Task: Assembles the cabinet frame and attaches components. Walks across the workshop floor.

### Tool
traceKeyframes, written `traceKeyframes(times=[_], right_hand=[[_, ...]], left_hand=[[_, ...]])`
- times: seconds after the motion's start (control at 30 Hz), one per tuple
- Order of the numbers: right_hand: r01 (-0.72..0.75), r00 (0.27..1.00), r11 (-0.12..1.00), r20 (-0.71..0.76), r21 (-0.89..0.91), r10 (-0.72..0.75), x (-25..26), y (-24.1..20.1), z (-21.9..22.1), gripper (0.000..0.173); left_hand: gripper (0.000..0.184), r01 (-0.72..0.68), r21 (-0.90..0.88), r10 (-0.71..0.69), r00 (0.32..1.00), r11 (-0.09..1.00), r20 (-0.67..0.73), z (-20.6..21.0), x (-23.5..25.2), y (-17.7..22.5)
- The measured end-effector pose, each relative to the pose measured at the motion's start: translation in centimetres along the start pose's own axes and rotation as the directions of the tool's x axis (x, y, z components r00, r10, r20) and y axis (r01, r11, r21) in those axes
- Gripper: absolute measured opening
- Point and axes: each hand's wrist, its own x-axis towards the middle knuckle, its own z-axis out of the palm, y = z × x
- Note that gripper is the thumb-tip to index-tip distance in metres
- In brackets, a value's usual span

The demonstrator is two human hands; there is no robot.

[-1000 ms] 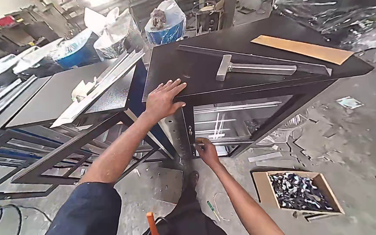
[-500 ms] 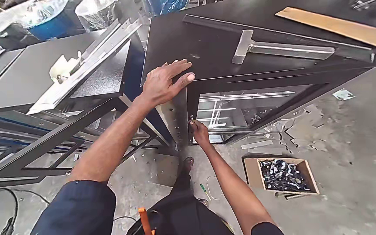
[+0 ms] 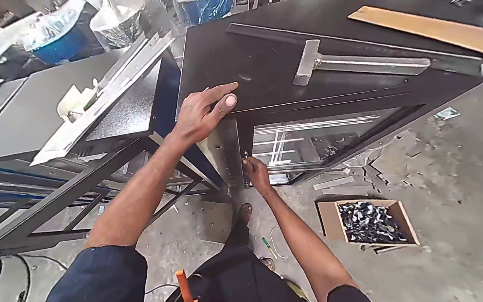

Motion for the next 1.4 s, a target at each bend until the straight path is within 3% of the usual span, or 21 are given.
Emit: traceKeyframes(times=[0.27,0.47,0.63,0.73,0.8,0.87,0.93,1.0,1.03,1.1,1.17,1.27,1.3,1.4], right_hand=[[-0.078,0.996,0.996,0.051,0.047,0.076,-0.4,0.0,0.2,0.035],[-0.096,0.98,0.995,0.173,-0.003,0.095,-2.1,-0.4,-1.0,0.053],[-0.05,0.979,0.998,0.195,-0.042,0.057,-12.9,0.0,-5.8,0.052],[-0.111,0.994,0.994,-0.01,0.021,0.111,-23.7,2.1,-10.8,0.052],[-0.275,0.93,0.957,-0.225,0.096,0.29,-30.6,2.7,-15.5,0.042],[-0.413,0.767,0.891,-0.457,0.186,0.451,-35.8,4.0,-20.4,0.04],[-0.482,0.568,0.842,-0.646,0.24,0.51,-38.3,6.8,-25.0,0.045],[-0.454,0.423,0.795,-0.688,0.402,0.589,-37.7,11.2,-31.1,0.053],[-0.381,0.412,0.805,-0.696,0.454,0.588,-37.6,14.4,-34.3,0.058],[-0.215,0.46,0.834,-0.701,0.508,0.545,-36.7,20.8,-39.8,0.063],[-0.099,0.438,0.84,-0.735,0.534,0.519,-33.1,20.5,-42.3,0.047],[-0.017,0.62,0.848,-0.66,0.53,0.425,-32.3,20.0,-42.1,0.031],[0.007,0.599,0.834,-0.67,0.552,0.438,-32.7,19.4,-40.5,0.032],[-0.012,0.397,0.789,-0.721,0.615,0.568,-34.8,14.9,-32.7,0.044]], left_hand=[[0.076,0.022,-0.167,-0.026,0.999,0.986,-0.02,-0.5,0.2,-0.4],[0.071,0.065,-0.1,-0.068,0.997,0.993,-0.022,-0.2,0.1,0.0],[0.071,0.073,-0.112,-0.077,0.997,0.991,-0.028,-0.2,0.1,-0.1],[0.069,0.057,-0.152,-0.065,0.997,0.987,-0.051,-0.1,0.2,-0.3],[0.069,0.056,-0.177,-0.065,0.997,0.983,-0.05,-0.1,0.2,-0.1],[0.068,0.048,-0.2,-0.058,0.998,0.979,-0.041,0.0,0.4,0.0],[0.069,0.05,-0.2,-0.057,0.998,0.978,-0.031,0.1,0.2,-0.1],[0.07,0.043,-0.189,-0.053,0.997,0.981,-0.047,0.1,0.4,-0.1],[0.07,0.05,-0.182,-0.06,0.997,0.982,-0.051,0.2,0.4,-0.1],[0.069,0.052,-0.167,-0.061,0.997,0.985,-0.054,0.3,0.5,-0.2],[0.069,0.047,-0.161,-0.055,0.997,0.986,-0.049,0.4,0.6,-0.3],[0.069,0.054,-0.143,-0.061,0.997,0.988,-0.05,0.3,0.6,-0.2],[0.069,0.055,-0.143,-0.063,0.997,0.988,-0.05,0.3,0.6,-0.2],[0.07,0.05,-0.165,-0.06,0.997,0.985,-0.055,0.4,0.5,-0.3]])
